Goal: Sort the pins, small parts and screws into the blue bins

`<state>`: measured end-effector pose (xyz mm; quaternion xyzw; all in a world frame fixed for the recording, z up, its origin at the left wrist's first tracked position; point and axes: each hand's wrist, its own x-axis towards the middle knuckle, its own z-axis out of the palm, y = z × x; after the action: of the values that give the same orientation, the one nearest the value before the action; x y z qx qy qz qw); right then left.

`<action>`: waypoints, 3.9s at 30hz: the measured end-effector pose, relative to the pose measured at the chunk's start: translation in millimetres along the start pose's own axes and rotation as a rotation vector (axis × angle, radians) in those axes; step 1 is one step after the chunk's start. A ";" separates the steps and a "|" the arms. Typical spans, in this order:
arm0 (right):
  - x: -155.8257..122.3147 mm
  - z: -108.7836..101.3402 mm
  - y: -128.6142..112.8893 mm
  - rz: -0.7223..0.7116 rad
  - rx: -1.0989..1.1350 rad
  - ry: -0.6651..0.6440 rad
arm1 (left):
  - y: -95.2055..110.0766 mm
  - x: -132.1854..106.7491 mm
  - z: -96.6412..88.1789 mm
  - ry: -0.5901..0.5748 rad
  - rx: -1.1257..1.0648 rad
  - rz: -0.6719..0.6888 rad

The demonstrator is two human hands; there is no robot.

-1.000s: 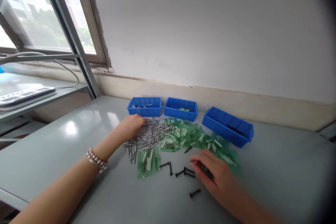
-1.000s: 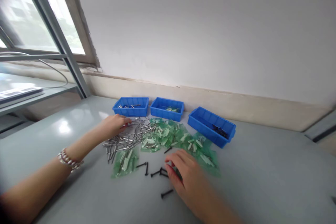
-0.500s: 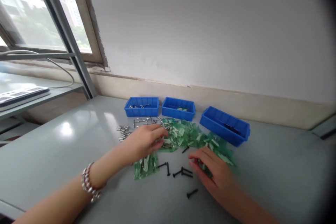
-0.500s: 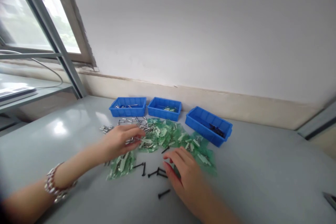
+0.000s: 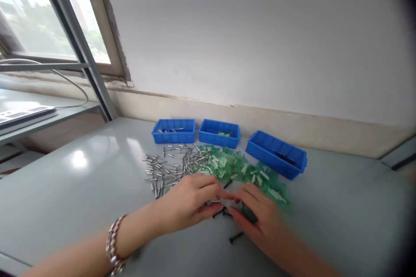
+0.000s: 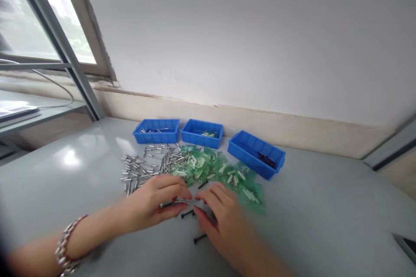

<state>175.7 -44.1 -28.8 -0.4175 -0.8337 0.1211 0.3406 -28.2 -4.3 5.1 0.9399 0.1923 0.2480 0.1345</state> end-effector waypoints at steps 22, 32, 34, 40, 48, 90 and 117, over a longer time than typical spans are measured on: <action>0.2 -7.2 -4.2 -0.004 0.012 -0.061 | 2.1 0.4 3.9 -0.020 0.047 -0.006; 0.2 -7.8 -3.8 -0.004 -0.054 0.026 | 0.4 1.6 2.3 -0.034 0.154 -0.080; 0.1 -7.4 -3.0 -0.001 -0.087 0.039 | -0.1 1.2 2.8 -0.036 0.157 -0.086; 0.5 -6.3 -0.8 -0.023 -0.119 0.079 | 0.1 0.9 2.7 -0.038 0.130 -0.072; 1.2 -7.6 -0.9 -0.029 -0.131 0.041 | 3.0 2.6 0.1 -0.027 0.140 -0.057; 0.4 -3.3 0.8 -0.047 -0.048 0.032 | 0.1 -0.4 9.5 0.026 0.090 -0.053; -1.5 -3.0 1.0 -0.051 -0.040 0.046 | 0.4 -2.2 10.4 -0.049 0.044 -0.143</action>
<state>179.0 -45.0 -27.8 -0.4057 -0.8382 0.0861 0.3541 -24.5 -7.2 -4.4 0.9323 0.2610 0.2106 0.1357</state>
